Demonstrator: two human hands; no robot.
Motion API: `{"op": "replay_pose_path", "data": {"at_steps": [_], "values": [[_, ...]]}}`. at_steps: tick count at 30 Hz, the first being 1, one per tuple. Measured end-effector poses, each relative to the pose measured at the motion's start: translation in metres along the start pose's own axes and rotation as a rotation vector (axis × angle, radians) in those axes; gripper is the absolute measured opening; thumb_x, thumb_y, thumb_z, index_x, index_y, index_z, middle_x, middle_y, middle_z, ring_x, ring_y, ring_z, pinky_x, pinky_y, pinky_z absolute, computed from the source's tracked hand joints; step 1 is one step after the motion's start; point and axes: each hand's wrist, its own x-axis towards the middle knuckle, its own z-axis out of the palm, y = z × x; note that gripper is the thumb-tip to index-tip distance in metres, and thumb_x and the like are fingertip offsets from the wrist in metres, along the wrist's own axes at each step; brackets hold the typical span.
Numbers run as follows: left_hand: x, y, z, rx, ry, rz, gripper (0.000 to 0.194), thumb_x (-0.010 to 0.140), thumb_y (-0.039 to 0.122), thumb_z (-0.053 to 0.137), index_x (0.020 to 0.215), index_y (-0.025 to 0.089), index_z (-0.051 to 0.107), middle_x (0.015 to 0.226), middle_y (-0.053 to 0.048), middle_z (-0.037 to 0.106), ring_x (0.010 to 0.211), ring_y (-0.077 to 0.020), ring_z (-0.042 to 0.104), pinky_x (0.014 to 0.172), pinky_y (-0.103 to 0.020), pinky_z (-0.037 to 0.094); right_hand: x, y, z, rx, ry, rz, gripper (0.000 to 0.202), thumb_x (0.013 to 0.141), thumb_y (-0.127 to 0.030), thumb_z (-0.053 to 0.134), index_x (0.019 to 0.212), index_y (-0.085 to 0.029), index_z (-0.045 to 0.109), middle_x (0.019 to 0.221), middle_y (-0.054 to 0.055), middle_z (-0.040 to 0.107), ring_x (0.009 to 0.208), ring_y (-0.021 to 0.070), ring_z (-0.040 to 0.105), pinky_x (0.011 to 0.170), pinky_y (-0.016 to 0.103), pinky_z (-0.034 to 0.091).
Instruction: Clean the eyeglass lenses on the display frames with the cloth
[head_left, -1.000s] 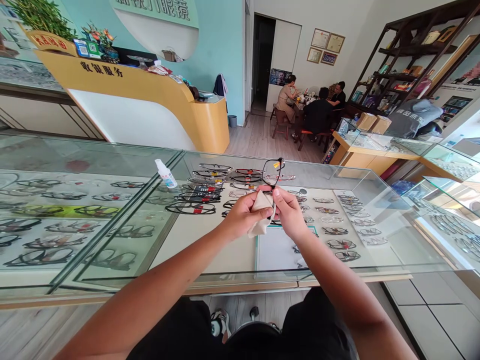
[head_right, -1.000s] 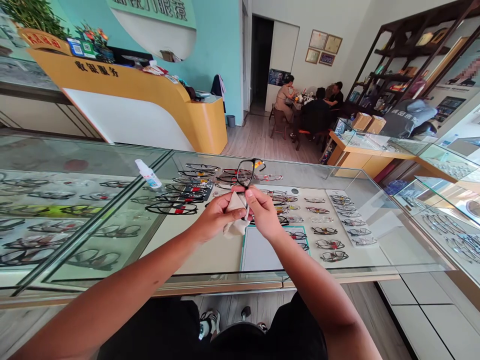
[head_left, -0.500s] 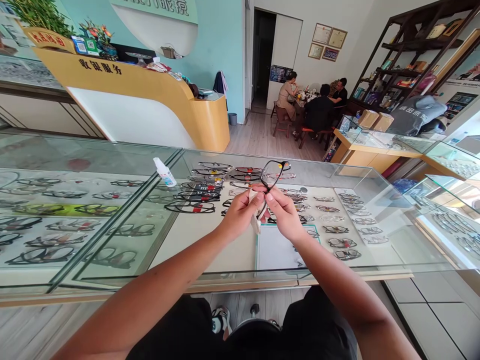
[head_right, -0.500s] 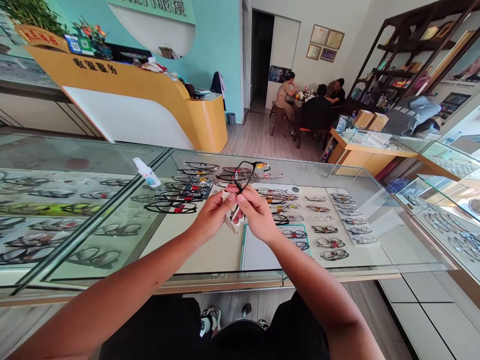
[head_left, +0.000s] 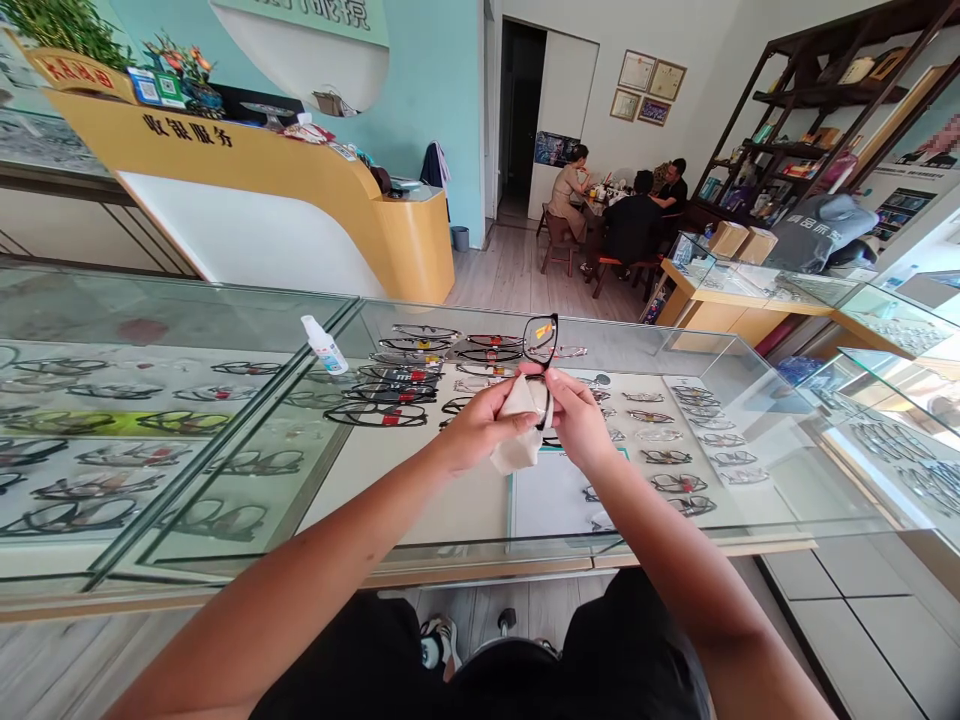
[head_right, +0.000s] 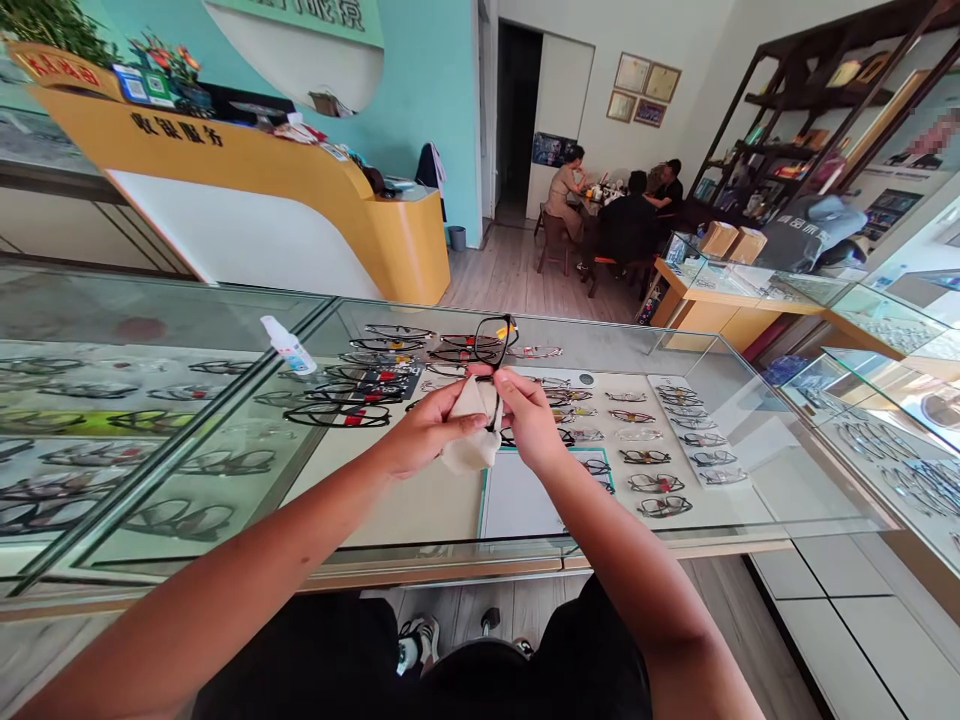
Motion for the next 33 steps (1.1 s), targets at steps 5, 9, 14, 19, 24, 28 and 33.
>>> {"op": "replay_pose_path", "data": {"at_steps": [5, 9, 14, 19, 24, 28, 33], "values": [[0.001, -0.001, 0.002, -0.041, 0.069, 0.026, 0.066, 0.076, 0.045, 0.1, 0.127, 0.016, 0.069, 0.091, -0.003, 0.079, 0.079, -0.0211, 0.077, 0.075, -0.03, 0.059, -0.004, 0.004, 0.007, -0.165, -0.053, -0.125, 0.057, 0.096, -0.076, 0.068, 0.113, -0.024, 0.085, 0.087, -0.001, 0.047, 0.065, 0.0112, 0.034, 0.054, 0.026, 0.037], [0.001, -0.003, 0.0, -0.043, 0.066, 0.059, 0.058, 0.08, 0.056, 0.096, 0.115, 0.017, 0.071, 0.077, 0.001, 0.075, 0.069, -0.0198, 0.075, 0.069, -0.031, 0.06, -0.008, 0.002, 0.01, -0.226, -0.116, -0.17, 0.054, 0.1, -0.075, 0.063, 0.115, -0.027, 0.083, 0.106, 0.002, 0.055, 0.064, 0.0098, 0.041, 0.057, 0.029, 0.044], [0.002, -0.008, -0.003, -0.021, 0.101, 0.056, 0.057, 0.085, 0.071, 0.086, 0.091, 0.017, 0.07, 0.067, -0.002, 0.073, 0.06, -0.0182, 0.072, 0.06, -0.028, 0.058, -0.009, 0.003, 0.01, -0.231, -0.179, -0.22, 0.047, 0.104, -0.068, 0.063, 0.118, -0.028, 0.082, 0.121, 0.005, 0.055, 0.065, 0.0095, 0.054, 0.064, 0.032, 0.054], [0.003, -0.007, -0.01, -0.06, 0.063, -0.05, 0.06, 0.086, 0.072, 0.085, 0.104, 0.015, 0.075, 0.08, -0.008, 0.081, 0.07, -0.0249, 0.079, 0.067, -0.034, 0.064, -0.007, 0.0, 0.009, -0.141, -0.088, -0.161, 0.046, 0.096, -0.066, 0.073, 0.11, -0.024, 0.084, 0.105, 0.003, 0.05, 0.064, 0.0099, 0.046, 0.055, 0.029, 0.048], [0.0, 0.002, -0.018, -0.122, -0.159, -0.12, 0.054, 0.088, 0.048, 0.092, 0.128, 0.016, 0.074, 0.109, -0.015, 0.085, 0.095, -0.0313, 0.085, 0.087, -0.041, 0.067, -0.003, -0.002, 0.003, -0.01, -0.051, -0.053, 0.05, 0.09, -0.067, 0.079, 0.104, -0.02, 0.084, 0.086, -0.003, 0.037, 0.061, 0.0094, 0.027, 0.045, 0.026, 0.027], [0.0, 0.006, -0.015, -0.037, -0.134, -0.069, 0.053, 0.082, 0.038, 0.098, 0.123, 0.016, 0.074, 0.109, -0.013, 0.085, 0.094, -0.0275, 0.084, 0.087, -0.037, 0.067, -0.002, 0.001, 0.003, 0.001, -0.066, -0.058, 0.047, 0.092, -0.065, 0.078, 0.107, -0.022, 0.084, 0.083, -0.004, 0.034, 0.059, 0.0092, 0.029, 0.047, 0.026, 0.032], [0.001, 0.002, -0.007, -0.026, 0.001, -0.064, 0.053, 0.078, 0.05, 0.1, 0.104, 0.015, 0.071, 0.089, -0.008, 0.083, 0.076, -0.0218, 0.08, 0.07, -0.029, 0.064, -0.004, 0.004, 0.008, -0.047, -0.055, -0.067, 0.051, 0.093, -0.07, 0.074, 0.11, -0.023, 0.082, 0.085, -0.003, 0.041, 0.061, 0.0111, 0.039, 0.05, 0.027, 0.042]]}}
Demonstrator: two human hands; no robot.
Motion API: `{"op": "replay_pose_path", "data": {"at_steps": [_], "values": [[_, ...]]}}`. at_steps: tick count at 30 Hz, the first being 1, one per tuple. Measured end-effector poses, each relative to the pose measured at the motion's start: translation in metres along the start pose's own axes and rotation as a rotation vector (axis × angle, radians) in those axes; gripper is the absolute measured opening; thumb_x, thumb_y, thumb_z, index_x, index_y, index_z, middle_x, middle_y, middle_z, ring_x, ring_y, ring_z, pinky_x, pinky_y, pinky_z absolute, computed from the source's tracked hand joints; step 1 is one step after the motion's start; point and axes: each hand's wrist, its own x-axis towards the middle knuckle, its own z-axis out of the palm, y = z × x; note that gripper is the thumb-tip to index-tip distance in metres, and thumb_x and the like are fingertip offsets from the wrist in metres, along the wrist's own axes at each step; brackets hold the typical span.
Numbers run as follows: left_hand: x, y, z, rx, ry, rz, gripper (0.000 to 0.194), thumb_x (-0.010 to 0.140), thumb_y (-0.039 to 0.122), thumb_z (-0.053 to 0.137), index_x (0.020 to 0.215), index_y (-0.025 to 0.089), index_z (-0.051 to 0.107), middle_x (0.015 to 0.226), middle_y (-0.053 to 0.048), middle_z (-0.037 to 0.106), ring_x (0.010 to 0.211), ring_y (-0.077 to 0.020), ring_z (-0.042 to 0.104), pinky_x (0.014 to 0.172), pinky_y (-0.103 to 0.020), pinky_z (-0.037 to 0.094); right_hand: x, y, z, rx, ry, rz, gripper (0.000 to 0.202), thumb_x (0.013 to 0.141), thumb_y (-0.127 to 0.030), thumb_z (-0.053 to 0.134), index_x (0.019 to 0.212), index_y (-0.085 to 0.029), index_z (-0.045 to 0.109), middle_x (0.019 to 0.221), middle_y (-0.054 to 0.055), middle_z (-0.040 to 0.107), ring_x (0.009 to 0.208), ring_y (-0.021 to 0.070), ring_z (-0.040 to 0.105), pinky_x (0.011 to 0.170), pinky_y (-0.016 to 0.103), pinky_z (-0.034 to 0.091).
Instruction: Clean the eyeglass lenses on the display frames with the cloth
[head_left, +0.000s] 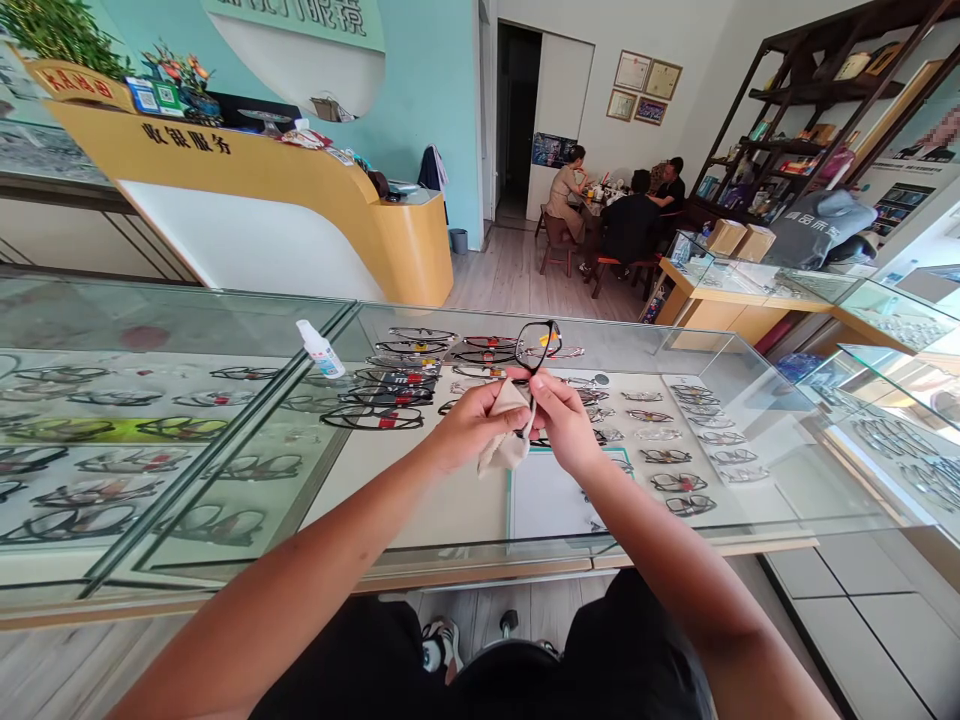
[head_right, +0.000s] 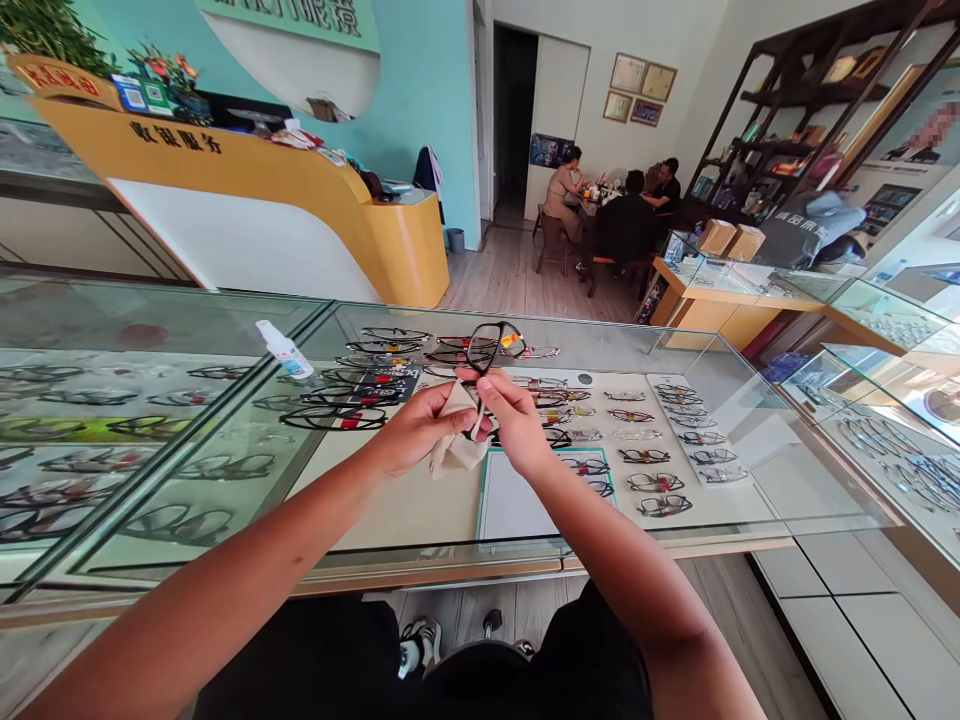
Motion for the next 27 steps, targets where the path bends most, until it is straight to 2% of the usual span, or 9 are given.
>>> {"op": "replay_pose_path", "data": {"at_steps": [5, 8, 11, 13, 16, 18, 23, 25, 27], "values": [[0.001, -0.007, 0.0, 0.031, 0.146, 0.085, 0.064, 0.085, 0.074, 0.084, 0.112, 0.018, 0.07, 0.065, 0.0, 0.072, 0.051, -0.0165, 0.067, 0.051, -0.025, 0.054, -0.003, -0.001, 0.006, -0.166, -0.033, -0.134, 0.05, 0.099, -0.072, 0.068, 0.108, -0.025, 0.082, 0.092, 0.001, 0.053, 0.068, 0.0152, 0.053, 0.07, 0.035, 0.055], [0.002, -0.008, 0.001, 0.011, 0.157, 0.043, 0.069, 0.085, 0.08, 0.08, 0.113, 0.018, 0.072, 0.059, 0.001, 0.07, 0.046, -0.016, 0.063, 0.048, -0.026, 0.052, -0.004, -0.003, 0.007, -0.214, -0.037, -0.182, 0.047, 0.1, -0.069, 0.068, 0.101, -0.025, 0.083, 0.097, 0.004, 0.06, 0.07, 0.0161, 0.055, 0.076, 0.038, 0.055], [0.003, -0.006, 0.004, -0.092, 0.109, -0.021, 0.072, 0.08, 0.081, 0.084, 0.112, 0.017, 0.077, 0.07, -0.003, 0.077, 0.059, -0.0211, 0.073, 0.061, -0.032, 0.061, -0.004, -0.008, 0.002, -0.142, 0.02, -0.164, 0.042, 0.098, -0.065, 0.072, 0.101, -0.025, 0.083, 0.109, 0.006, 0.064, 0.065, 0.0141, 0.052, 0.064, 0.036, 0.052], [0.004, -0.003, 0.004, -0.179, 0.099, -0.021, 0.071, 0.08, 0.079, 0.086, 0.111, 0.016, 0.08, 0.088, -0.009, 0.084, 0.079, -0.0254, 0.08, 0.076, -0.035, 0.065, -0.002, -0.013, -0.006, -0.089, 0.102, -0.187, 0.039, 0.097, -0.062, 0.072, 0.098, -0.025, 0.082, 0.116, 0.008, 0.069, 0.074, 0.0174, 0.058, 0.064, 0.035, 0.052], [0.007, 0.001, -0.001, -0.314, 0.103, -0.042, 0.066, 0.083, 0.074, 0.086, 0.12, 0.019, 0.082, 0.114, -0.011, 0.085, 0.103, -0.0283, 0.081, 0.086, -0.035, 0.064, 0.002, -0.024, -0.023, -0.031, 0.23, -0.265, 0.035, 0.098, -0.056, 0.069, 0.097, -0.024, 0.082, 0.117, 0.01, 0.076, 0.1, 0.0245, 0.067, 0.079, 0.036, 0.056], [0.009, 0.004, -0.007, -0.411, 0.106, -0.092, 0.061, 0.085, 0.07, 0.087, 0.124, 0.022, 0.082, 0.12, -0.01, 0.084, 0.107, -0.0275, 0.08, 0.086, -0.033, 0.064, 0.005, -0.031, -0.034, -0.006, 0.275, -0.301, 0.032, 0.098, -0.051, 0.067, 0.099, -0.023, 0.082, 0.113, 0.01, 0.079, 0.103, 0.0246, 0.069, 0.082, 0.036, 0.056], [0.006, 0.006, -0.015, -0.44, 0.136, -0.194, 0.044, 0.077, 0.042, 0.1, 0.109, 0.018, 0.083, 0.103, -0.009, 0.084, 0.091, -0.0239, 0.08, 0.083, -0.032, 0.064, 0.005, -0.039, -0.043, -0.055, 0.313, -0.328, 0.03, 0.098, -0.047, 0.064, 0.092, -0.023, 0.081, 0.107, 0.009, 0.08, 0.098, 0.0237, 0.069, 0.083, 0.035, 0.054], [0.004, 0.004, -0.014, -0.38, 0.165, -0.215, 0.042, 0.07, 0.028, 0.102, 0.106, 0.016, 0.082, 0.097, -0.008, 0.083, 0.084, -0.0223, 0.078, 0.078, -0.031, 0.063, 0.004, -0.037, -0.041, -0.067, 0.274, -0.293, 0.032, 0.098, -0.051, 0.065, 0.092, -0.024, 0.08, 0.107, 0.009, 0.08, 0.1, 0.0252, 0.07, 0.083, 0.036, 0.056], [0.002, 0.003, -0.011, -0.333, 0.191, -0.218, 0.042, 0.069, 0.021, 0.101, 0.107, 0.015, 0.082, 0.097, -0.009, 0.083, 0.082, -0.0223, 0.078, 0.078, -0.031, 0.061, 0.003, -0.034, -0.038, -0.066, 0.186, -0.244, 0.033, 0.099, -0.054, 0.067, 0.092, -0.025, 0.081, 0.109, 0.008, 0.08, 0.103, 0.0264, 0.07, 0.084, 0.036, 0.057]]}}
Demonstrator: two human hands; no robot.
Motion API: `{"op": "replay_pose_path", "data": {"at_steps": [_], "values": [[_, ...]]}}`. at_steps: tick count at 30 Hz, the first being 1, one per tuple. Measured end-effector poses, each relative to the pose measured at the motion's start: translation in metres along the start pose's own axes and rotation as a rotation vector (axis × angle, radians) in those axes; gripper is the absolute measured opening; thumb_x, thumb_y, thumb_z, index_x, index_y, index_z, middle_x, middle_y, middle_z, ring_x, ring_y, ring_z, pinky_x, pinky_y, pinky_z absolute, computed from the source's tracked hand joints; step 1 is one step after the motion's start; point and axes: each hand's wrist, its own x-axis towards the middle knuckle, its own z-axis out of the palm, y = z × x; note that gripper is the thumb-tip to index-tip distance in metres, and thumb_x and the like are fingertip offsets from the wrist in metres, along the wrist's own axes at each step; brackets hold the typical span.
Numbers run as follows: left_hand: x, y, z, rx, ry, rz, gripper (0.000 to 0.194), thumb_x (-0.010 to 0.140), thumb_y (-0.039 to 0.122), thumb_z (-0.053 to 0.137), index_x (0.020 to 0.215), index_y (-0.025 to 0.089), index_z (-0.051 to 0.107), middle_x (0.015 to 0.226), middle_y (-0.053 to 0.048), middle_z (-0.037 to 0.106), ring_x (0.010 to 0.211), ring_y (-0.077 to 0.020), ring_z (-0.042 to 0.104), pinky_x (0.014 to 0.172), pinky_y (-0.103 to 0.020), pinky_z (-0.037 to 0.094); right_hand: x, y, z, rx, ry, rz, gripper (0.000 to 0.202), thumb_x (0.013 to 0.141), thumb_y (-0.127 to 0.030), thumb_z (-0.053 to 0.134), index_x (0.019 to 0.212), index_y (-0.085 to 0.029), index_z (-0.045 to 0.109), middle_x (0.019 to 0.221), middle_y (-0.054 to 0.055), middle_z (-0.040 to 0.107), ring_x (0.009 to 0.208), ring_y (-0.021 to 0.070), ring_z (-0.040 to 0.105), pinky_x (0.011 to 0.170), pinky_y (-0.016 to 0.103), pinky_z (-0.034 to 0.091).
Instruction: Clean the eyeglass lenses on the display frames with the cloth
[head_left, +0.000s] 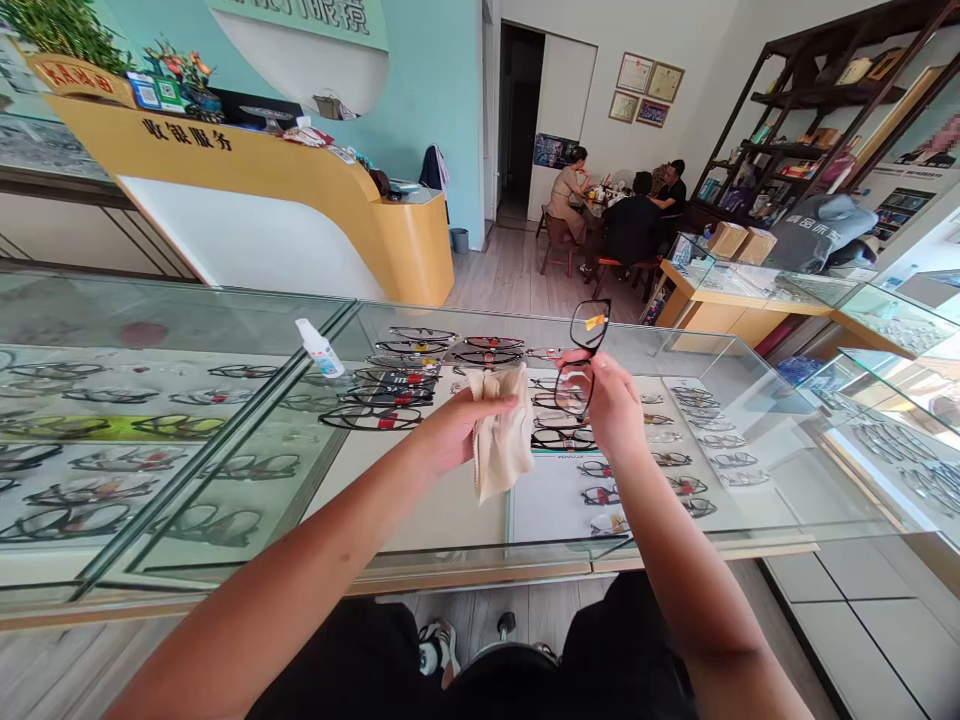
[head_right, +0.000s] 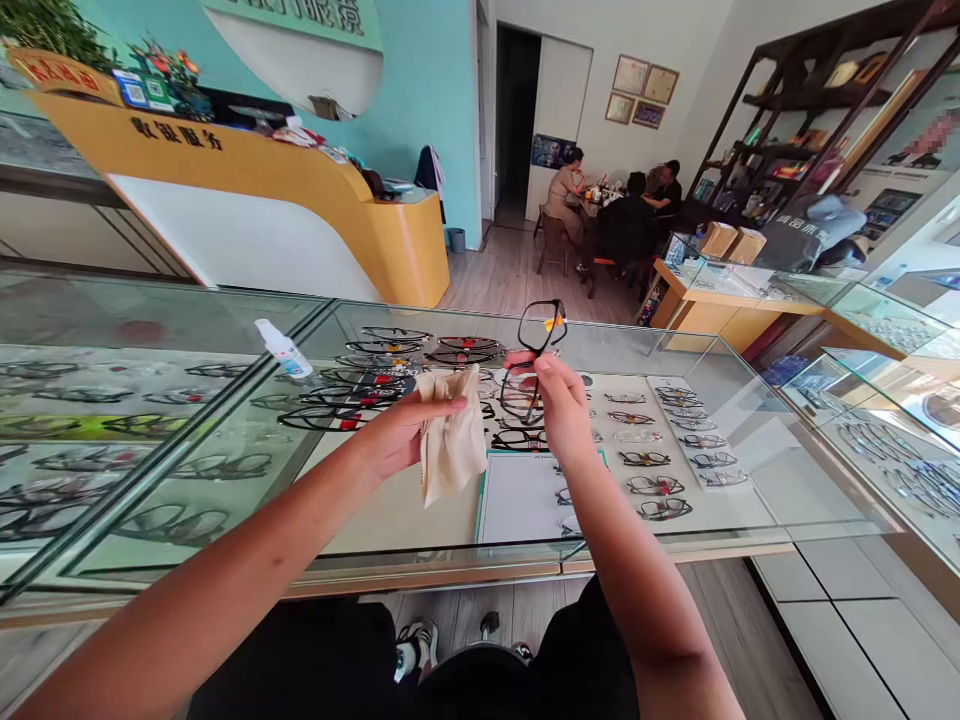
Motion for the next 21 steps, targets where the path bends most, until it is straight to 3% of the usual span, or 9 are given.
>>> {"op": "replay_pose_path", "data": {"at_steps": [4, 11, 16, 21], "values": [[0.0021, -0.0018, 0.0035, 0.003, -0.044, 0.065, 0.045, 0.077, 0.024, 0.092, 0.12, 0.015, 0.082, 0.106, -0.012, 0.085, 0.095, -0.0277, 0.081, 0.088, -0.035, 0.06, -0.0036, 0.0058, 0.0034, -0.065, -0.174, 0.037, 0.037, 0.101, -0.06, 0.068, 0.093, -0.026, 0.083, 0.107, 0.007, 0.077, 0.104, 0.027, 0.068, 0.091, 0.038, 0.057], [0.0034, 0.0034, 0.0011, -0.089, -0.174, 0.091, 0.05, 0.087, 0.037, 0.073, 0.128, 0.01, 0.083, 0.125, -0.015, 0.085, 0.116, -0.0354, 0.078, 0.099, -0.04, 0.058, -0.0084, -0.0021, 0.0053, -0.198, -0.3, 0.014, 0.042, 0.105, -0.063, 0.065, 0.095, -0.027, 0.084, 0.093, 0.004, 0.071, 0.09, 0.0236, 0.058, 0.094, 0.038, 0.049], [0.0022, 0.0026, 0.001, -0.098, -0.133, 0.084, 0.048, 0.087, 0.039, 0.07, 0.125, 0.012, 0.084, 0.125, -0.014, 0.085, 0.122, -0.0365, 0.077, 0.103, -0.043, 0.058, -0.0087, -0.0014, 0.0061, -0.241, -0.309, 0.004, 0.04, 0.106, -0.059, 0.065, 0.101, -0.027, 0.087, 0.088, 0.003, 0.069, 0.094, 0.0243, 0.06, 0.091, 0.037, 0.047], [0.0035, 0.0026, 0.0046, -0.053, -0.147, 0.142, 0.052, 0.085, 0.046, 0.072, 0.126, 0.013, 0.078, 0.127, -0.015, 0.082, 0.121, -0.0368, 0.075, 0.096, -0.043, 0.059, -0.0097, 0.0031, 0.0054, -0.129, -0.203, 0.0, 0.04, 0.103, -0.059, 0.066, 0.097, -0.026, 0.088, 0.102, 0.007, 0.079, 0.099, 0.0275, 0.066, 0.096, 0.04, 0.052]]}}
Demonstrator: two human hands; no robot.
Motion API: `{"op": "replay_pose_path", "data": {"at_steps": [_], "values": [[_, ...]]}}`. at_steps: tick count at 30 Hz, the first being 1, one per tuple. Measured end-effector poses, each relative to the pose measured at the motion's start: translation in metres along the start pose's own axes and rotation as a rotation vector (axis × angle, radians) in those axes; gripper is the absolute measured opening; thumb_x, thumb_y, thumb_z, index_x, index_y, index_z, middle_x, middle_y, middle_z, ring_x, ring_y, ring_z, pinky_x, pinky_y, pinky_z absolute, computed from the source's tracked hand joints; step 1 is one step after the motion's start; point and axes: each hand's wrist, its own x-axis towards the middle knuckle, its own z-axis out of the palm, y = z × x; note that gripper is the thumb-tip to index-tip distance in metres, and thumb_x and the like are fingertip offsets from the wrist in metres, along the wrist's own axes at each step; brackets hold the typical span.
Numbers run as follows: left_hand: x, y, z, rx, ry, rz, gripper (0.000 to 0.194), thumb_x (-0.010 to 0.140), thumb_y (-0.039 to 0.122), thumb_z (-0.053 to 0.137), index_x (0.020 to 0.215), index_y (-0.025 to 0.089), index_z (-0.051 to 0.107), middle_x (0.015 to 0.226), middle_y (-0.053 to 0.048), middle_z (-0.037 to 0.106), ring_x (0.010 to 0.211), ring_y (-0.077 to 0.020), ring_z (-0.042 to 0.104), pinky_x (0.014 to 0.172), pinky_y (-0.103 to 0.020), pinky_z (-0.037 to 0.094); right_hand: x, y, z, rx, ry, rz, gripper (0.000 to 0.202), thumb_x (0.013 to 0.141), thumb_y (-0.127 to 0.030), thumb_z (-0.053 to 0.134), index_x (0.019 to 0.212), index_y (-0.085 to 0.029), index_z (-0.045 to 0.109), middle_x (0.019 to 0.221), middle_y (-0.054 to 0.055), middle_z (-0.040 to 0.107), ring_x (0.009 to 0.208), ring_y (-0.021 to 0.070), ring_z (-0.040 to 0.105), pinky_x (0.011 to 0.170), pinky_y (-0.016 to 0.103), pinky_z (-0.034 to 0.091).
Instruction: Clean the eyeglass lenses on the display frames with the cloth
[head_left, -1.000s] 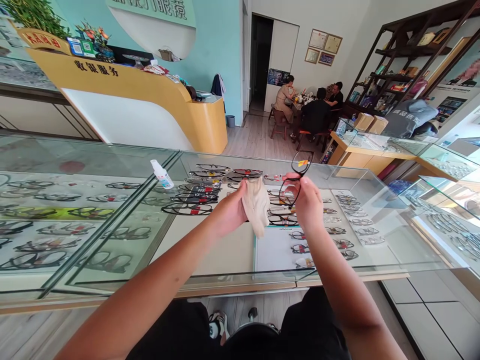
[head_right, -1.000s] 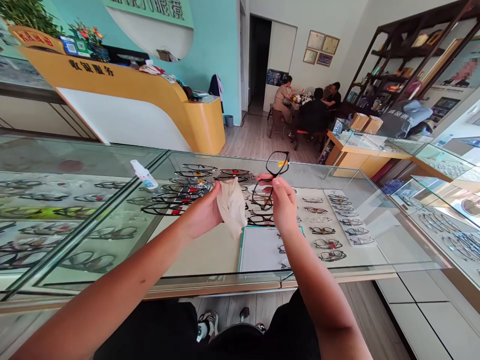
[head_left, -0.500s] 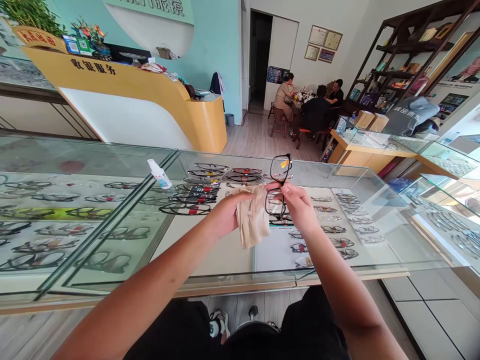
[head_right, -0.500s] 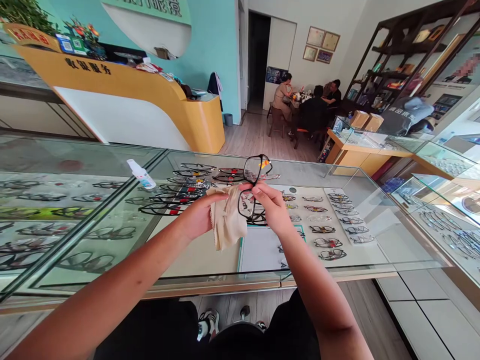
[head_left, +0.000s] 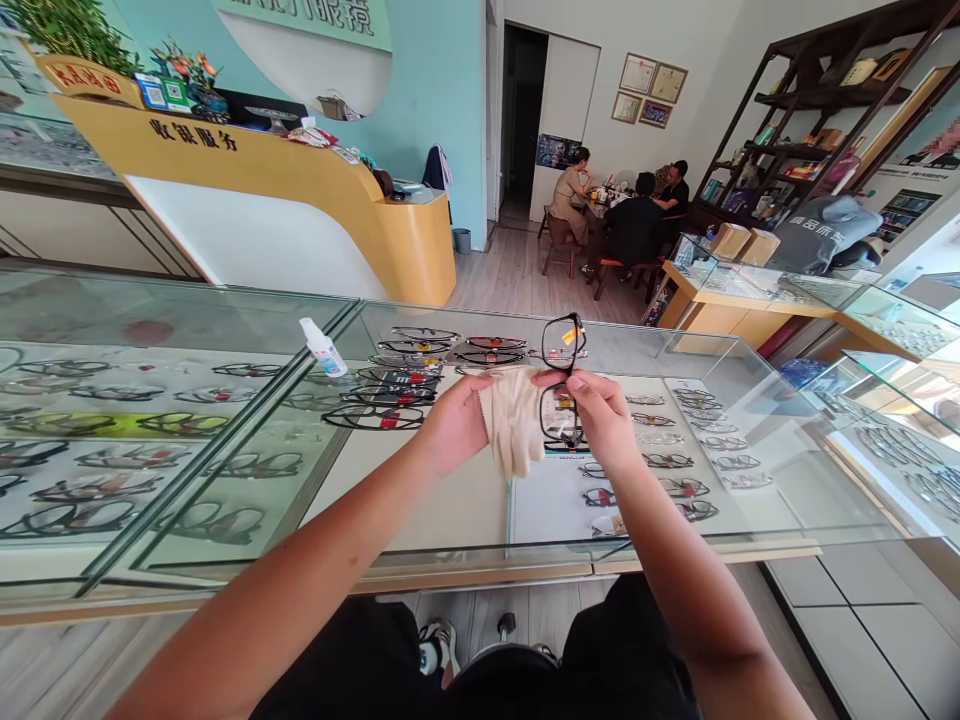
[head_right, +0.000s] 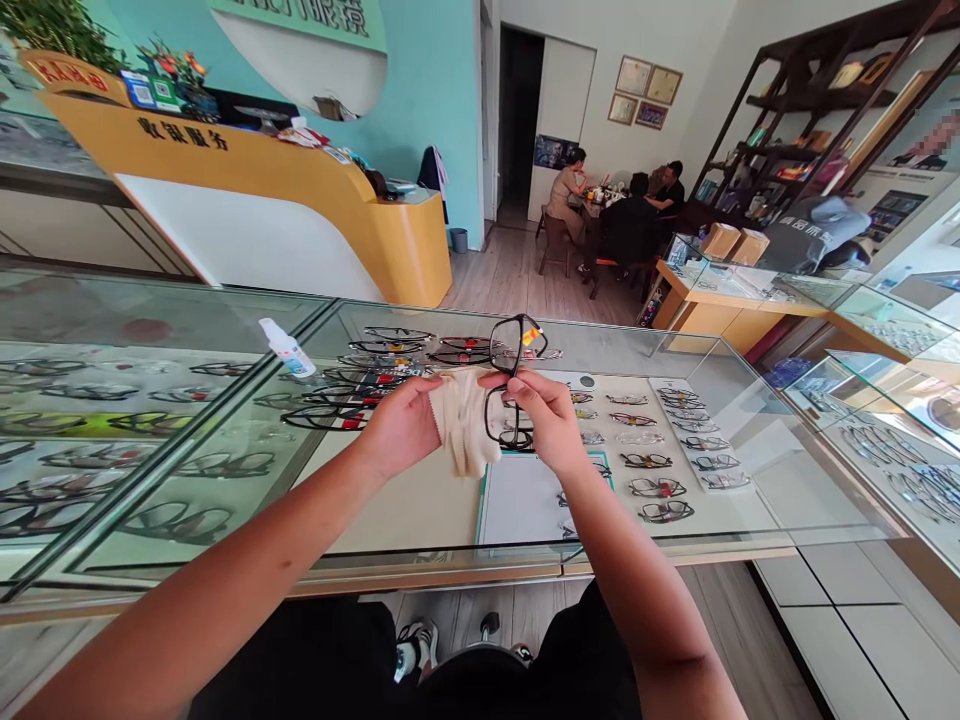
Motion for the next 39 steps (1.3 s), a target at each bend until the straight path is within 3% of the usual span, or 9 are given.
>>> {"op": "replay_pose_path", "data": {"at_steps": [3, 7, 15, 20, 24, 28, 33, 36, 39], "values": [[0.001, -0.004, 0.0, 0.138, 0.092, 0.17, 0.052, 0.085, 0.051, 0.083, 0.124, 0.022, 0.067, 0.124, -0.009, 0.079, 0.108, -0.028, 0.074, 0.081, -0.034, 0.057, -0.001, -0.001, -0.001, 0.024, 0.053, -0.025, 0.039, 0.103, -0.058, 0.067, 0.096, -0.026, 0.088, 0.104, 0.007, 0.081, 0.105, 0.03, 0.07, 0.102, 0.043, 0.053], [0.001, -0.012, -0.001, 0.38, 0.169, 0.453, 0.062, 0.078, 0.04, 0.098, 0.118, 0.028, 0.053, 0.114, -0.001, 0.074, 0.093, -0.017, 0.069, 0.08, -0.028, 0.054, -0.002, -0.004, -0.002, 0.075, 0.043, -0.077, 0.033, 0.103, -0.053, 0.068, 0.098, -0.027, 0.089, 0.108, 0.007, 0.082, 0.113, 0.0317, 0.073, 0.108, 0.045, 0.053], [0.002, -0.01, -0.01, 0.67, 0.197, 0.534, 0.049, 0.088, 0.054, 0.089, 0.12, 0.022, 0.071, 0.113, -0.008, 0.075, 0.1, -0.0217, 0.069, 0.084, -0.031, 0.054, -0.003, -0.009, -0.001, 0.074, 0.061, -0.091, 0.034, 0.102, -0.051, 0.068, 0.095, -0.027, 0.09, 0.101, 0.006, 0.083, 0.107, 0.0317, 0.074, 0.104, 0.044, 0.055], [-0.001, -0.007, -0.008, 0.739, 0.245, 0.55, 0.045, 0.088, 0.058, 0.087, 0.112, 0.022, 0.075, 0.102, -0.005, 0.075, 0.088, -0.0196, 0.066, 0.074, -0.028, 0.05, -0.002, -0.008, -0.004, 0.085, 0.084, -0.069, 0.035, 0.103, -0.051, 0.066, 0.098, -0.027, 0.091, 0.102, 0.007, 0.084, 0.108, 0.0314, 0.075, 0.104, 0.044, 0.055], [-0.013, 0.003, 0.002, 0.668, 0.217, 0.489, 0.045, 0.086, 0.062, 0.087, 0.099, 0.021, 0.073, 0.084, 0.0, 0.068, 0.07, -0.0151, 0.055, 0.061, -0.026, 0.042, -0.003, -0.01, -0.004, 0.078, 0.084, -0.063, 0.035, 0.101, -0.051, 0.067, 0.095, -0.026, 0.09, 0.101, 0.007, 0.085, 0.111, 0.0329, 0.075, 0.105, 0.045, 0.055], [-0.024, 0.015, 0.01, 0.47, 0.167, 0.266, 0.043, 0.083, 0.059, 0.09, 0.099, 0.023, 0.071, 0.073, 0.004, 0.061, 0.06, -0.0133, 0.05, 0.054, -0.025, 0.033, -0.004, -0.013, -0.002, 0.095, 0.058, -0.048, 0.037, 0.099, -0.053, 0.066, 0.088, -0.025, 0.088, 0.096, 0.01, 0.084, 0.106, 0.0344, 0.075, 0.099, 0.047, 0.057], [-0.023, 0.014, 0.013, 0.273, 0.173, 0.123, 0.041, 0.073, 0.047, 0.095, 0.098, 0.023, 0.073, 0.082, 0.001, 0.073, 0.07, -0.0191, 0.065, 0.063, -0.028, 0.046, -0.002, -0.014, -0.006, 0.043, 0.118, -0.01, 0.044, 0.098, -0.06, 0.062, 0.087, -0.023, 0.083, 0.099, 0.013, 0.082, 0.093, 0.032, 0.072, 0.086, 0.046, 0.06], [-0.019, 0.0, 0.01, 0.355, 0.098, -0.047, 0.039, 0.073, 0.047, 0.093, 0.097, 0.022, 0.075, 0.081, 0.0, 0.072, 0.071, -0.0207, 0.067, 0.064, -0.029, 0.045, 0.0, -0.017, -0.009, 0.047, 0.14, 0.019, 0.045, 0.098, -0.062, 0.062, 0.087, -0.022, 0.08, 0.101, 0.013, 0.082, 0.088, 0.0302, 0.071, 0.085, 0.046, 0.06], [-0.019, -0.017, 0.01, 0.678, -0.025, -0.116, 0.036, 0.082, 0.05, 0.087, 0.102, 0.023, 0.077, 0.086, -0.002, 0.073, 0.077, -0.0219, 0.067, 0.069, -0.03, 0.044, 0.0, -0.022, -0.01, 0.042, 0.09, 0.033, 0.043, 0.101, -0.059, 0.06, 0.088, -0.023, 0.079, 0.101, 0.011, 0.082, 0.091, 0.0296, 0.071, 0.087, 0.044, 0.059]]}}
